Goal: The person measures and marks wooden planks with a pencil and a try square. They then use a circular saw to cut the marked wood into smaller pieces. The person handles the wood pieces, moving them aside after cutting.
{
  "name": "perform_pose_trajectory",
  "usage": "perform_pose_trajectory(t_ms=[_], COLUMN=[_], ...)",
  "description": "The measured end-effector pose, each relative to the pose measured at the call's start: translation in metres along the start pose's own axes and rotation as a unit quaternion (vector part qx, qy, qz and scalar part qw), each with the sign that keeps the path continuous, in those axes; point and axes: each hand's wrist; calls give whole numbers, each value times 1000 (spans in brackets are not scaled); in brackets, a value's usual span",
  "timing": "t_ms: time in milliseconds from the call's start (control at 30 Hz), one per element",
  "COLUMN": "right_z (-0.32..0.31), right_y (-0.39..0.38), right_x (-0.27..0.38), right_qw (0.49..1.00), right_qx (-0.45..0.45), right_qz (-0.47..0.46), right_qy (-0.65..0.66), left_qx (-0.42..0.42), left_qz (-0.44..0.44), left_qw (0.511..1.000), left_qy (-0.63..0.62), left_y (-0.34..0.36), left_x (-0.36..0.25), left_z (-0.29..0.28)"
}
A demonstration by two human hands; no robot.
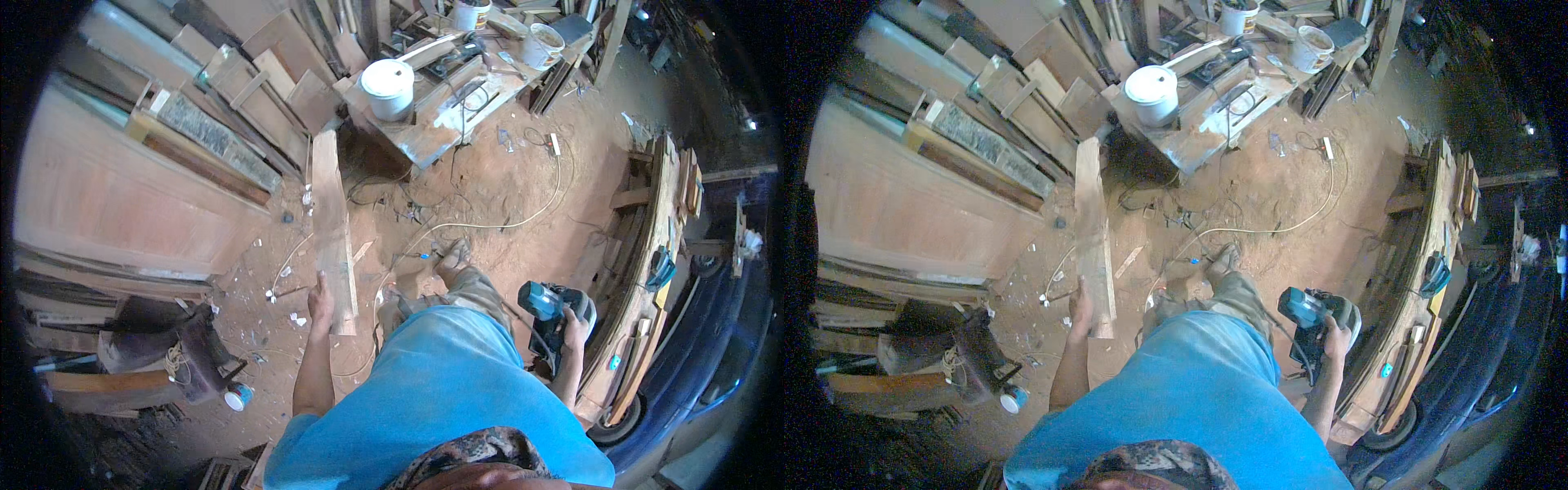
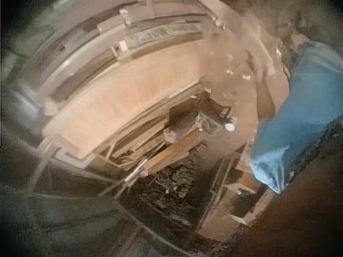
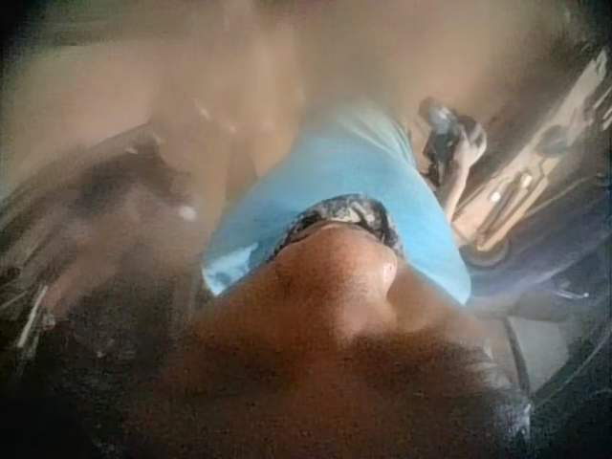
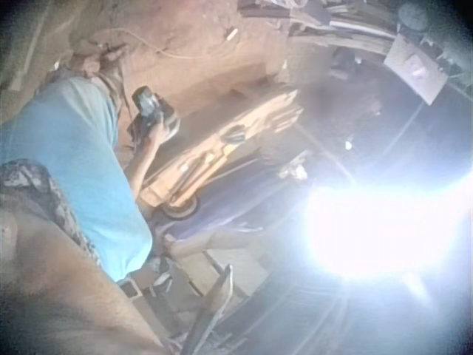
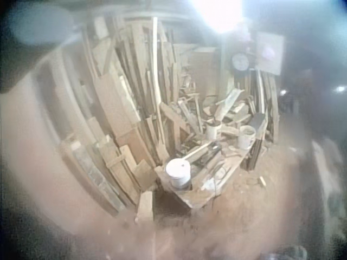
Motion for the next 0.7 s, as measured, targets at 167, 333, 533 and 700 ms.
perform_pose_trajectory(t_ms=[167, 333, 533, 700], right_z=[25, 40, 37, 35], right_y=[47, 100, 104, 125], right_x=[1, -11, 32, -2], right_qw=[993, 997, 997, 998], right_qx=[20, 43, 53, 35], right_qz=[-7, 29, 52, 55], right_qy=[117, 56, 19, 23], left_qx=[-38, -78, -75, -81], left_qz=[31, 89, 59, 85], left_qw=[999, 992, 995, 993], left_qy=[1, -31, 5, 27], left_y=[-2, 66, 109, 174], left_x=[-135, -201, -311, -377], left_z=[21, 106, 166, 215])
Point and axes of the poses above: each hand's wrist, its own y-axis towards the middle knuckle, its own z-axis out of the palm, x = y × z, and after that the axes turned 12 degrees about -x, right-handed
